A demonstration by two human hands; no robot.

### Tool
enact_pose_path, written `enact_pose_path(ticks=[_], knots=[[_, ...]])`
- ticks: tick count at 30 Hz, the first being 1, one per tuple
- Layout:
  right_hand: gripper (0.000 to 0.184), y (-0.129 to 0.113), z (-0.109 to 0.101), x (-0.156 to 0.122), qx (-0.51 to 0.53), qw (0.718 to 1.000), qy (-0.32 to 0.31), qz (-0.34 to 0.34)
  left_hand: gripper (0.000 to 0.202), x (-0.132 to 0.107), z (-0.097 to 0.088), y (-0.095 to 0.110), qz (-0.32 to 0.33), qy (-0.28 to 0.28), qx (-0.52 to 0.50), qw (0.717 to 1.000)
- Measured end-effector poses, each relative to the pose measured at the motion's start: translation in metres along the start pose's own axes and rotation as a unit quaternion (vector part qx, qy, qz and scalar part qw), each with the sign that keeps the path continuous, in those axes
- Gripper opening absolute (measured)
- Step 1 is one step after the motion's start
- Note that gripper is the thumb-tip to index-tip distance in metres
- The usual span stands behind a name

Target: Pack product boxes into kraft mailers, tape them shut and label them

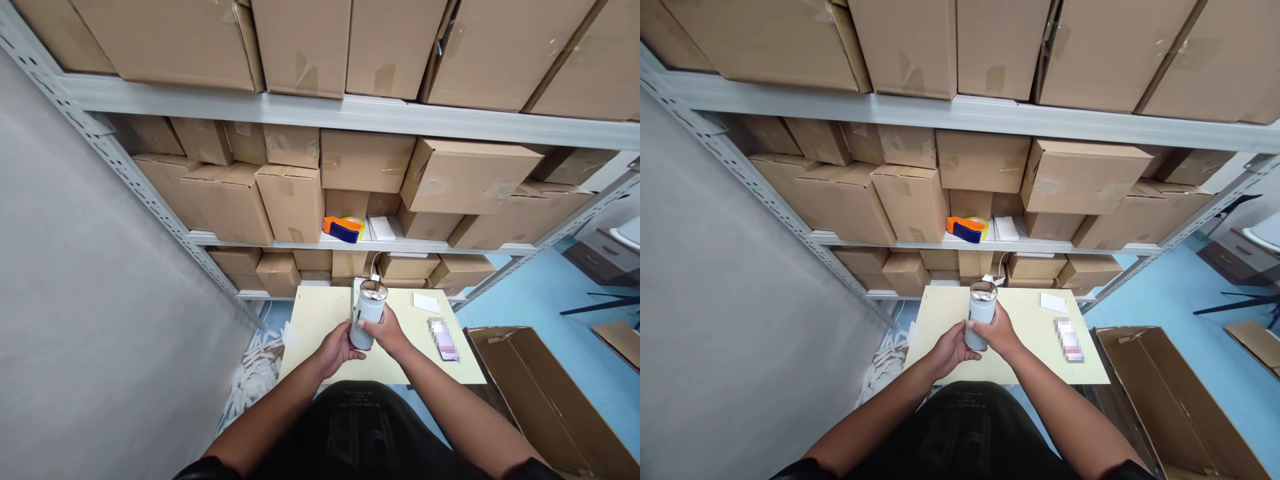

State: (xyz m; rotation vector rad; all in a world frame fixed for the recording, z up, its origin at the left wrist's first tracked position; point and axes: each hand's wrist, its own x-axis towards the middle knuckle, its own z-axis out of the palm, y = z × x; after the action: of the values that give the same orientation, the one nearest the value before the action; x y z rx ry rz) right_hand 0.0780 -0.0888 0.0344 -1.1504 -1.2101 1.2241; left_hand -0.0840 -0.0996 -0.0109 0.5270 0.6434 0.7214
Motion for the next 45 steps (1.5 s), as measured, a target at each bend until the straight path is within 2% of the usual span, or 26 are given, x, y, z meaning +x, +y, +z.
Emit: enact_pose_path(ticks=[4,6,9,13,15,18,20,23,26,27,29,31,33,35,37,39,41,43,45], knots=[[0.051,-0.02,-0.005,0.008,0.073,0.996,0.046,0.02,0.051,-0.006,0.015,0.004,0.153,-0.033,0.045,0.987],[0.05,-0.028,-0.007,0.008,0.091,0.995,0.037,0.019,0.056,-0.006,0.022,0.006,0.185,-0.037,0.072,0.979],[0.053,-0.037,-0.014,0.006,0.136,0.99,-0.019,0.016,0.058,-0.001,0.025,0.006,0.179,-0.052,0.045,0.981],[0.052,-0.048,-0.025,0.009,0.195,0.976,-0.089,0.043,0.065,0.004,0.028,0.003,0.108,-0.099,-0.013,0.989],[0.047,-0.051,-0.028,0.014,0.181,0.98,-0.071,0.046,0.066,0.003,0.034,0.002,0.092,-0.099,-0.029,0.99],[0.049,-0.049,-0.028,0.017,0.141,0.99,0.008,0.011,0.059,0.0,0.044,0.001,0.138,-0.061,-0.025,0.988],[0.054,-0.045,-0.028,0.017,0.132,0.991,0.031,-0.005,0.062,-0.001,0.046,0.0,0.161,-0.038,-0.008,0.986],[0.053,-0.044,-0.033,0.015,0.163,0.986,-0.026,0.019,0.059,0.0,0.043,-0.004,0.154,-0.049,-0.013,0.987],[0.052,-0.048,-0.037,0.016,0.199,0.976,-0.079,0.04,0.07,0.002,0.043,-0.008,0.1,-0.107,-0.033,0.989],[0.052,-0.049,-0.037,0.018,0.199,0.976,-0.074,0.041,0.075,0.002,0.045,-0.007,0.09,-0.119,-0.036,0.988],[0.053,-0.052,-0.036,0.023,0.182,0.982,-0.03,0.029,0.075,0.003,0.049,-0.005,0.116,-0.111,-0.036,0.986],[0.057,-0.052,-0.034,0.026,0.163,0.986,0.023,0.003,0.067,0.003,0.051,-0.002,0.171,-0.068,-0.021,0.983],[0.06,-0.051,-0.033,0.026,0.161,0.986,0.034,-0.005,0.064,0.004,0.051,0.0,0.192,-0.035,0.001,0.981],[0.058,-0.051,-0.033,0.024,0.18,0.984,-0.006,0.019,0.06,0.004,0.049,0.0,0.175,-0.033,0.004,0.984],[0.055,-0.051,-0.034,0.024,0.202,0.977,-0.048,0.048,0.062,0.005,0.047,-0.001,0.143,-0.053,-0.013,0.988],[0.053,-0.052,-0.033,0.028,0.208,0.975,-0.043,0.062,0.071,0.004,0.048,-0.001,0.11,-0.078,-0.026,0.991],[0.053,-0.053,-0.03,0.033,0.195,0.979,0.0,0.058,0.075,0.003,0.052,0.002,0.108,-0.08,-0.03,0.99],[0.057,-0.052,-0.026,0.039,0.173,0.983,0.053,0.041,0.067,0.001,0.057,0.007,0.15,-0.04,-0.014,0.988],[0.062,-0.049,-0.022,0.042,0.159,0.984,0.078,0.027,0.064,0.0,0.059,0.011,0.187,0.011,0.021,0.982]])
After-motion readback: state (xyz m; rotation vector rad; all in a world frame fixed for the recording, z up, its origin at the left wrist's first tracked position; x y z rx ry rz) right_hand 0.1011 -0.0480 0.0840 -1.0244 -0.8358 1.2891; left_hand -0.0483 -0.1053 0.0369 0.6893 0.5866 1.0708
